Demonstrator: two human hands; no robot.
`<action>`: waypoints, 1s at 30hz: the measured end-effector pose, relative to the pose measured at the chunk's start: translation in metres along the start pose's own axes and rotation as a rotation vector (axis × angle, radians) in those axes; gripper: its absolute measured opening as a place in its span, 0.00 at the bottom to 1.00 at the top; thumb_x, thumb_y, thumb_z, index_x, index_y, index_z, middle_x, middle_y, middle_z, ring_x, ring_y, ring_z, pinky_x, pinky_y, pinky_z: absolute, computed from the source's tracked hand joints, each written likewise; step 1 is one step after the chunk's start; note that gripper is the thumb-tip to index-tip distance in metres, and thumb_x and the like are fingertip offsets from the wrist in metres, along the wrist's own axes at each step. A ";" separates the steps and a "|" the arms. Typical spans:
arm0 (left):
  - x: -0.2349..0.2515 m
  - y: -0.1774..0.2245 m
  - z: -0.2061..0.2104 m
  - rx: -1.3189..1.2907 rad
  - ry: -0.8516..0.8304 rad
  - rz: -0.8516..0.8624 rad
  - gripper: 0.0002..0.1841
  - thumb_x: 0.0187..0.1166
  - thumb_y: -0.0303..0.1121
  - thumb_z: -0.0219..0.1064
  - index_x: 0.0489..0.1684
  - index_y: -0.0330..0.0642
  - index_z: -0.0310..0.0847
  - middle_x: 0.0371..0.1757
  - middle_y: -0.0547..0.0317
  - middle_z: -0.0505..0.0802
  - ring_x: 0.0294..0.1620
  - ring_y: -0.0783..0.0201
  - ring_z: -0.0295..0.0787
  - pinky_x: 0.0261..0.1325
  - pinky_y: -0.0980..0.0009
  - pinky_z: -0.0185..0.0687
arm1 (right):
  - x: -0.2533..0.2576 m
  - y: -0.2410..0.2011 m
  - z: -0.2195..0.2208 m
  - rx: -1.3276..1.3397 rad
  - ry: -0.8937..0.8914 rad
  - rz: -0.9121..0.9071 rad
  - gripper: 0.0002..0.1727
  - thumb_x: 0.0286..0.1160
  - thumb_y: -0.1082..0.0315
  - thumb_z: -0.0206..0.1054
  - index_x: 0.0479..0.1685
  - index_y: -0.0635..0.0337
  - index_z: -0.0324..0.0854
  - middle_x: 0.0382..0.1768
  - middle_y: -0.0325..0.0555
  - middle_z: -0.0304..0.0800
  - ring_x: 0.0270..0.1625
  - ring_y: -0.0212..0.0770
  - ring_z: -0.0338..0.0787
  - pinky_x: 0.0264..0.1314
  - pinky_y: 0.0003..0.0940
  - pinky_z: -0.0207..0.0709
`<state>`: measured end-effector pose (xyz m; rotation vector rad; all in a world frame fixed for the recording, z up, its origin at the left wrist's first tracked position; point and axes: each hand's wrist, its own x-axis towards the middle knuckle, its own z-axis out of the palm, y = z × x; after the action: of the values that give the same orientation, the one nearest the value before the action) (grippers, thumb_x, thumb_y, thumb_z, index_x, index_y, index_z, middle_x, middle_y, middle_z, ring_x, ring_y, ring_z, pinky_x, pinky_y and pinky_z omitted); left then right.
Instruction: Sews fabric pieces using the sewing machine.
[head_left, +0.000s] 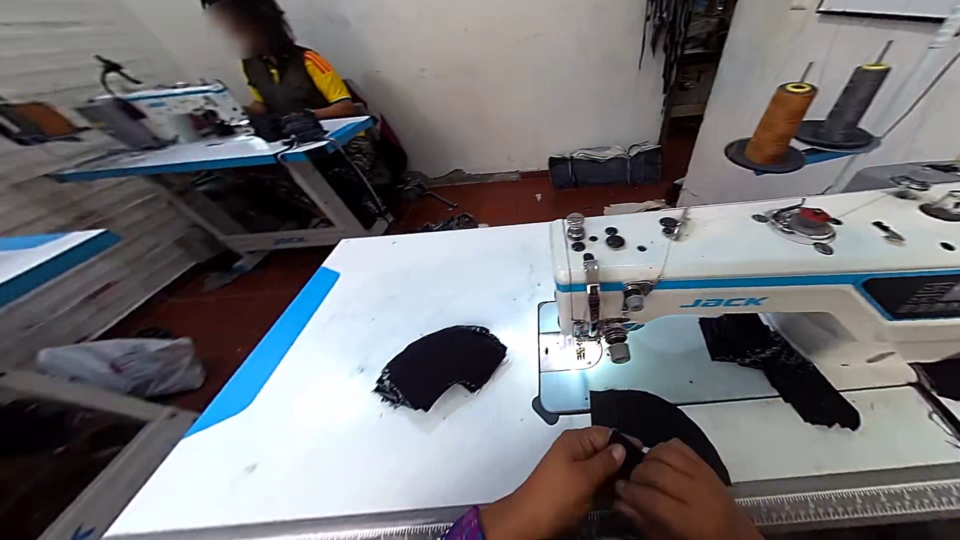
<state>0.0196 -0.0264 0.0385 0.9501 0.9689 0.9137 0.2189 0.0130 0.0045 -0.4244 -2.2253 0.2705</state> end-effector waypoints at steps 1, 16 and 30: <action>-0.007 0.000 -0.007 0.037 0.033 0.010 0.13 0.90 0.27 0.52 0.54 0.38 0.84 0.43 0.67 0.96 0.42 0.73 0.94 0.51 0.70 0.91 | -0.002 0.004 -0.001 0.046 0.023 0.096 0.13 0.85 0.56 0.65 0.42 0.53 0.92 0.37 0.42 0.93 0.47 0.39 0.90 0.55 0.34 0.81; -0.023 0.009 -0.009 -0.049 0.220 0.218 0.15 0.91 0.27 0.49 0.56 0.34 0.85 0.47 0.62 0.97 0.48 0.70 0.96 0.57 0.68 0.92 | 0.028 -0.009 0.005 0.748 0.069 0.698 0.25 0.68 0.66 0.76 0.65 0.64 0.81 0.35 0.29 0.94 0.36 0.21 0.90 0.42 0.20 0.86; -0.012 -0.008 -0.023 0.558 0.430 0.896 0.07 0.79 0.32 0.72 0.43 0.39 0.93 0.43 0.60 0.96 0.49 0.77 0.92 0.57 0.82 0.86 | 0.033 -0.008 0.000 0.292 0.157 0.263 0.12 0.84 0.63 0.67 0.55 0.59 0.89 0.45 0.42 0.87 0.55 0.22 0.85 0.64 0.11 0.75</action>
<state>-0.0035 -0.0349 0.0276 1.7803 1.2034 1.6896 0.1977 0.0181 0.0302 -0.5573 -1.9371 0.6691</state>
